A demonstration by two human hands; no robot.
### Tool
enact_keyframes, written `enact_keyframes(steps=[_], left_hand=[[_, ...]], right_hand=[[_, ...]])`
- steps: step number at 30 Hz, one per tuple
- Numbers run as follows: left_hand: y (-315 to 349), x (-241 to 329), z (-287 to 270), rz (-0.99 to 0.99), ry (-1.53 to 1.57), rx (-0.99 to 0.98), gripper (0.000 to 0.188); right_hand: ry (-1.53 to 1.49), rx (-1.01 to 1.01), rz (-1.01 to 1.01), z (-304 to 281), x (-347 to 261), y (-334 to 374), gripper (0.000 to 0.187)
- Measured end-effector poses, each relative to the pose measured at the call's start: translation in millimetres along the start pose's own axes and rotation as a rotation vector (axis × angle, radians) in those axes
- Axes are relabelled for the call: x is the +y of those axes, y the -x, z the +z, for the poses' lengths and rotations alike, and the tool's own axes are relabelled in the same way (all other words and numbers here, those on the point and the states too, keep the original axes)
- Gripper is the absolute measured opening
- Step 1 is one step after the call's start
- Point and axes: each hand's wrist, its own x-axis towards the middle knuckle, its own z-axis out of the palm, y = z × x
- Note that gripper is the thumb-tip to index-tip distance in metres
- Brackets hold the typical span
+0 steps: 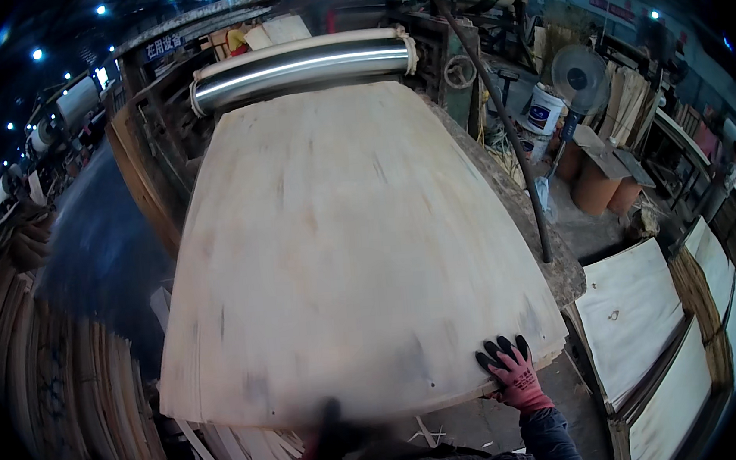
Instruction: The person repeatedly picks up large wooden boards from a stack, places them onto a roller press, and removes them after processing. The person handles each board one at a time, moving between the stack and the machine throughout the clip.
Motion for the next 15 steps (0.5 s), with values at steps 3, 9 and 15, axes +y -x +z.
enact_keyframes(steps=[3, 9, 15], left_hand=[[-7, -1, -14, -0.149, -0.018, -0.102, 0.066], [7, -4, -23, -0.155, -0.117, -0.145, 0.059], [81, 17, -96, 0.818, -0.638, 0.441, 0.031]], right_hand=[[-0.008, 0.030, 0.102, -12, -23, 0, 0.076], [-0.173, -0.057, 0.048, -22, -69, -34, 0.082], [-0.027, -0.193, 0.150, 23, -66, -42, 0.082]])
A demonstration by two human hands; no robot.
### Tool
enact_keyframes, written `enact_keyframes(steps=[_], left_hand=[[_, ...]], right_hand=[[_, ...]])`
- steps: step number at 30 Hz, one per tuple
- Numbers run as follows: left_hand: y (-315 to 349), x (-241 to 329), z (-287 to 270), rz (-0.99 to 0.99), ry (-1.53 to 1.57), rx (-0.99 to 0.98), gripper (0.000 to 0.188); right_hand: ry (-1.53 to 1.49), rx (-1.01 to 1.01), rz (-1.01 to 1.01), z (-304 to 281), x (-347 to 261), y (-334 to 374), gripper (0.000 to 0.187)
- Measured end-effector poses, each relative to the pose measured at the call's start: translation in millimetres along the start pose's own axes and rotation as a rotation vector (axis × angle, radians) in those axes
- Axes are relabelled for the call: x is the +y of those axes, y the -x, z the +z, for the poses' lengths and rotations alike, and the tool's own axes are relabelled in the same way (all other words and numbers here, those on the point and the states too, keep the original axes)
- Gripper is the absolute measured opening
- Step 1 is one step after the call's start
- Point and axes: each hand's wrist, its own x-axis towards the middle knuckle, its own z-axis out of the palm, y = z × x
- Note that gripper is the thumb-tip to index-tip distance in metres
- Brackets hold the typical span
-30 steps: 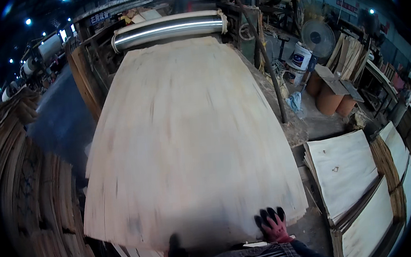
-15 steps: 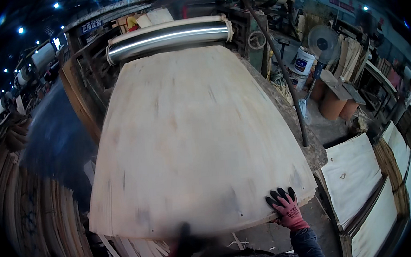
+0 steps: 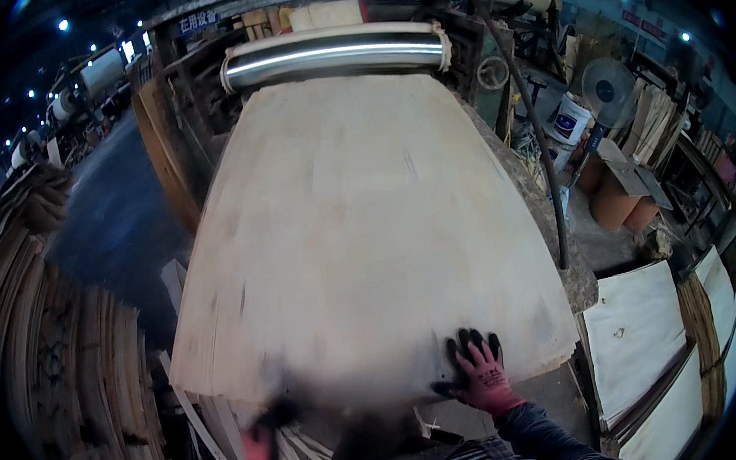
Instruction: The person repeatedly picks up large wooden boards from a stack, places them onto a roller press, and removes them after processing. The person handles each board one at a time, moving between the stack and the machine throughout the clip.
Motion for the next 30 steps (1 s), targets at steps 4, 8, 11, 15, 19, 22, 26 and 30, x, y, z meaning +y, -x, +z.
enact_keyframes(steps=[4, 8, 11, 15, 19, 22, 26, 30], left_hand=[[-59, 25, -80, 0.368, -0.915, 0.473, 0.049], [-139, -88, -163, -0.195, -1.085, 0.409, 0.071], [-142, -81, -168, -0.102, -1.002, 0.280, 0.077], [-132, -66, -187, 0.044, -0.955, 0.173, 0.063], [-121, 0, -190, 0.285, -0.543, 0.020, 0.052], [-115, 50, -177, 0.177, -0.067, -0.119, 0.043], [-116, 118, -199, 0.419, 0.341, -0.108, 0.034], [-124, 116, -203, 0.496, 0.362, -0.072, 0.026]], right_hand=[[-0.034, 0.045, -0.020, -9, -16, -2, 0.081], [-0.089, 0.114, -0.062, -5, -51, -6, 0.081], [-0.048, 0.057, 0.123, 13, -81, -11, 0.084], [-0.002, 0.078, 0.220, 26, -91, -14, 0.081], [0.053, 0.095, 0.202, 25, -90, -15, 0.086], [-0.038, 0.184, 0.046, 29, -97, -11, 0.092], [-0.004, 0.239, -0.140, 19, -140, -14, 0.100], [0.047, 0.279, -0.144, 0, -152, -31, 0.097]])
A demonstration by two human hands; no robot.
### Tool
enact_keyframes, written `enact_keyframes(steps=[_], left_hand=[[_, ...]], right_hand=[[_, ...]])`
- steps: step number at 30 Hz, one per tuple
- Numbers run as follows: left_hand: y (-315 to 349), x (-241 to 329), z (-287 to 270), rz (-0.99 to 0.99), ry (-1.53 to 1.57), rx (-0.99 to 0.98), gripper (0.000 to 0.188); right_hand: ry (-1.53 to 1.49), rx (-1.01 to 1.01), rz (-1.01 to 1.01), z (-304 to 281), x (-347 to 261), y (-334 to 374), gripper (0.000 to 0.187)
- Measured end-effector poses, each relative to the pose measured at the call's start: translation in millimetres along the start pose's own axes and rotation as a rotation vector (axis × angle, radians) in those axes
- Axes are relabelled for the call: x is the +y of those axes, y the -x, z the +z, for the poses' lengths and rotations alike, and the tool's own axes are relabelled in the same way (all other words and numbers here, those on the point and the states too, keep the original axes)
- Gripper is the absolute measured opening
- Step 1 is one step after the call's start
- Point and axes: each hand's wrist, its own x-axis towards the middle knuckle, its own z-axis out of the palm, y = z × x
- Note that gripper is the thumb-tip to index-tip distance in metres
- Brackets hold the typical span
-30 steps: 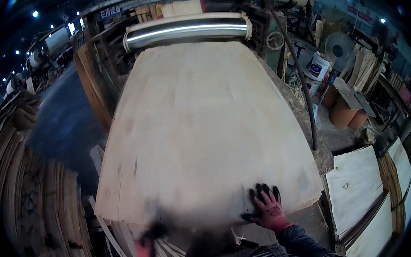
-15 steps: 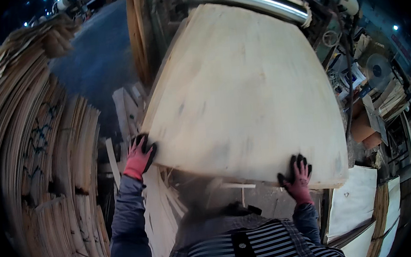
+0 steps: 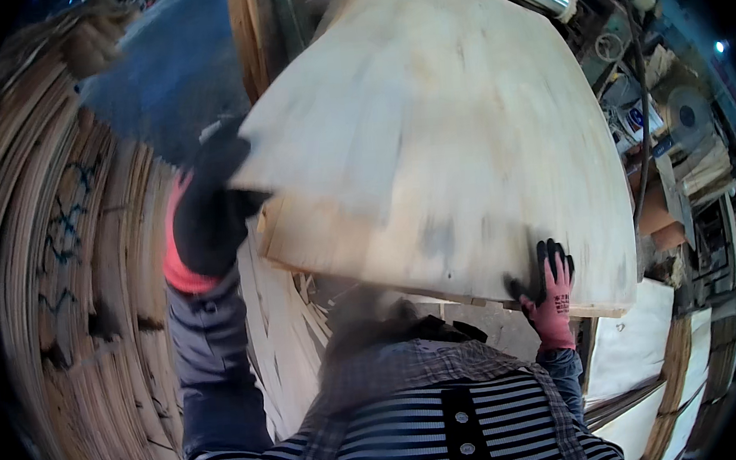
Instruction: The person repeatedly picks up large wooden boards from a stack, places them onto a roller press, and removes them after processing. The person handles each board one at a time, moving between the stack and the machine throughout the clip.
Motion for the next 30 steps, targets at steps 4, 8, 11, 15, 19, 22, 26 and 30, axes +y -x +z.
enact_keyframes(steps=[4, 8, 11, 15, 19, 22, 26, 30], left_hand=[[11, -5, 20, 0.094, -0.174, 0.045, 0.020], [15, -2, 32, 0.181, -0.317, 0.095, 0.028], [36, 8, 45, -0.070, 0.106, 0.264, 0.049], [23, 8, 53, -0.135, 0.208, 0.231, 0.053], [-1, -6, 60, -0.193, 0.102, 0.224, 0.049], [-12, -51, 34, -0.408, 0.261, 0.185, 0.044], [37, -136, -29, -0.271, -0.234, 0.214, 0.043], [92, -156, -14, -0.332, -1.551, -0.088, 0.085]], right_hand=[[-0.099, -0.200, -0.038, 17, 4, 17, 0.091], [0.013, -0.113, 0.030, 38, 14, 35, 0.076], [-0.007, -0.001, -0.103, 34, 23, 37, 0.064], [-0.085, 0.265, -0.127, -6, 27, 26, 0.060], [-0.036, 0.306, -0.068, -50, 30, -28, 0.069], [-0.046, 0.356, -0.056, -33, 50, -75, 0.069], [-0.041, 0.345, -0.137, -3, 67, -106, 0.064], [0.098, 0.188, -0.125, 38, 57, -95, 0.063]])
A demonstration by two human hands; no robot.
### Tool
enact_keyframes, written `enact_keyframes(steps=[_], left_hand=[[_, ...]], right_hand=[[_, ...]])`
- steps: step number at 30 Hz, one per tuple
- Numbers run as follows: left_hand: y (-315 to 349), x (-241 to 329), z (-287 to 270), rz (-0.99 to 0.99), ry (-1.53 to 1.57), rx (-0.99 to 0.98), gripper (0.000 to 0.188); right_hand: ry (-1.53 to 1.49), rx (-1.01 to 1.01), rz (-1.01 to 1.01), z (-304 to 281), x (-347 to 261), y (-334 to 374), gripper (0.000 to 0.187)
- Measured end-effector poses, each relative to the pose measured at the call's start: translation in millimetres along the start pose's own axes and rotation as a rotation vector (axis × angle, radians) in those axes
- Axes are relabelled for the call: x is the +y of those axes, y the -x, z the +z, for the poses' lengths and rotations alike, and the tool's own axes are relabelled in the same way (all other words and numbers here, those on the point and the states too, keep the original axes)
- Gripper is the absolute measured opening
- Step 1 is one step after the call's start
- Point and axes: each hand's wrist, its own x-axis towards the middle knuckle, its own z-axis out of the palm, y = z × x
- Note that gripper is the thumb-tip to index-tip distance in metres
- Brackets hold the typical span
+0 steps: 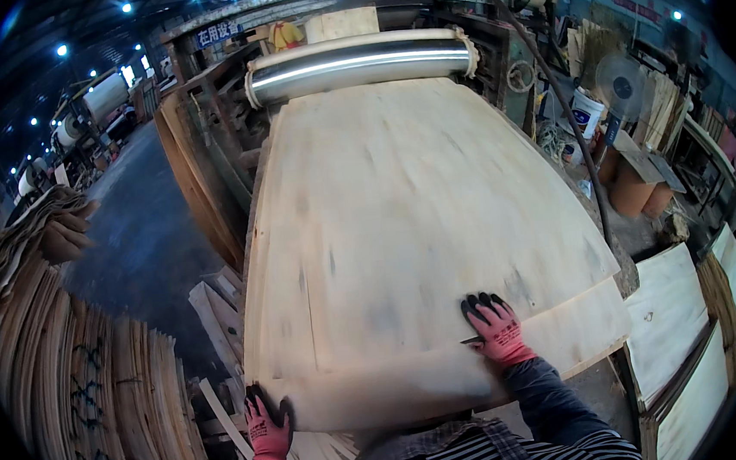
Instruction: The person repeatedly picks up large wooden boards from a stack, places them onto a roller press, and removes them after processing. The person handles each board one at a time, moving between the stack and the machine throughout the clip.
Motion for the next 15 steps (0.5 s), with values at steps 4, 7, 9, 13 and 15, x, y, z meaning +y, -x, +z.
enact_keyframes(steps=[4, 7, 9, 13, 15], left_hand=[[-15, -2, 1, -0.157, 0.197, -0.116, 0.083], [-21, -21, 7, -0.147, 0.287, -0.118, 0.079], [-22, -24, 2, -0.120, 0.409, -0.097, 0.069], [-28, -10, -37, 0.083, 0.130, 0.162, 0.062], [-29, 1, -65, 0.062, 0.528, 0.014, 0.058]], right_hand=[[0.020, -0.044, 0.006, 9, 1, 3, 0.063], [-0.005, -0.034, 0.009, 10, 0, 3, 0.063], [-0.006, -0.031, 0.012, 7, 0, 2, 0.063], [-0.001, -0.019, 0.006, 8, 0, 2, 0.062], [0.002, -0.013, 0.006, 9, 0, 1, 0.061]])
